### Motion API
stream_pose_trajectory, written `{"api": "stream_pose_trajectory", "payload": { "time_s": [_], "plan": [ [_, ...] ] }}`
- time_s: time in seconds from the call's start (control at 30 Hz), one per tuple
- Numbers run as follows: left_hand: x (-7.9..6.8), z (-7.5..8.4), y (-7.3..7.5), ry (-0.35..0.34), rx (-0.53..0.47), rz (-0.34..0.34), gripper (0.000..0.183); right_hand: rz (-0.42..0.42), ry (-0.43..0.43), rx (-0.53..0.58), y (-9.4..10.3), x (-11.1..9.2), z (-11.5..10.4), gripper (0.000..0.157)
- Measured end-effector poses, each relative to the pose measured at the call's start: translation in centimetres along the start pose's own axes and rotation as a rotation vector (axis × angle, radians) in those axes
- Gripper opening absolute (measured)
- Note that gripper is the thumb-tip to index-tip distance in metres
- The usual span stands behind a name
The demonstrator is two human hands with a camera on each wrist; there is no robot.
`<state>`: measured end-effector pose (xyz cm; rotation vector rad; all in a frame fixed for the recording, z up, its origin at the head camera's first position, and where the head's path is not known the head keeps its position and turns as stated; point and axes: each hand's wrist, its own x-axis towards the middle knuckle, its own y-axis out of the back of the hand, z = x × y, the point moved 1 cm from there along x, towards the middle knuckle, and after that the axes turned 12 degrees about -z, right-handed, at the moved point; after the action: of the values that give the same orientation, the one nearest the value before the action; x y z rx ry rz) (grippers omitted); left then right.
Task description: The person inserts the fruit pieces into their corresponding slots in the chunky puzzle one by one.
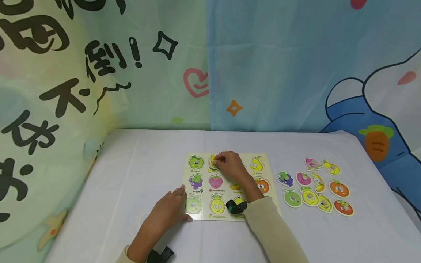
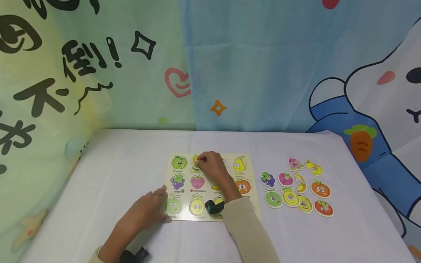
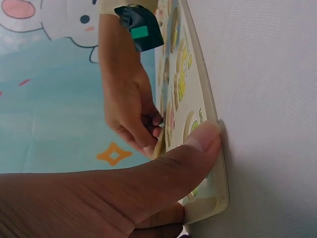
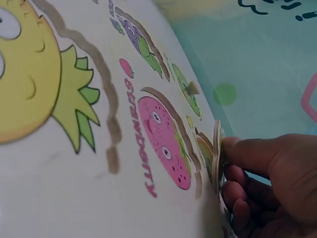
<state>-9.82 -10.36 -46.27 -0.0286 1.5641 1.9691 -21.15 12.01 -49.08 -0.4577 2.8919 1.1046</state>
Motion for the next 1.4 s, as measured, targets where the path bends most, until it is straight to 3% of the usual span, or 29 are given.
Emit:
{"api": "stream_pose_trajectory", "payload": {
  "time_s": [0.23,0.6,0.9,1.07,1.4],
  "plan": [
    [0.0,0.1,0.1,-0.011,-0.012,0.0,0.076,0.024,0.017,-0.081,-0.9,-0.3,-0.6,0.011],
    [-0.1,0.1,0.0,-0.011,-0.047,-0.004,0.077,0.048,-0.004,-0.081,-1.4,-0.4,-0.4,0.013],
    [-0.1,0.0,-0.1,-0.023,-0.014,0.023,0.075,0.104,0.039,-0.031,-1.7,-1.0,0.0,0.017],
    [-0.2,-0.1,0.2,-0.012,-0.016,0.025,0.077,0.089,0.081,0.041,-1.5,-1.1,0.3,0.019],
    [0.0,0.0,0.1,-0.002,-0.057,-0.002,0.077,0.019,-0.042,0.074,-0.2,-1.5,0.4,0.017]
  ]
}}
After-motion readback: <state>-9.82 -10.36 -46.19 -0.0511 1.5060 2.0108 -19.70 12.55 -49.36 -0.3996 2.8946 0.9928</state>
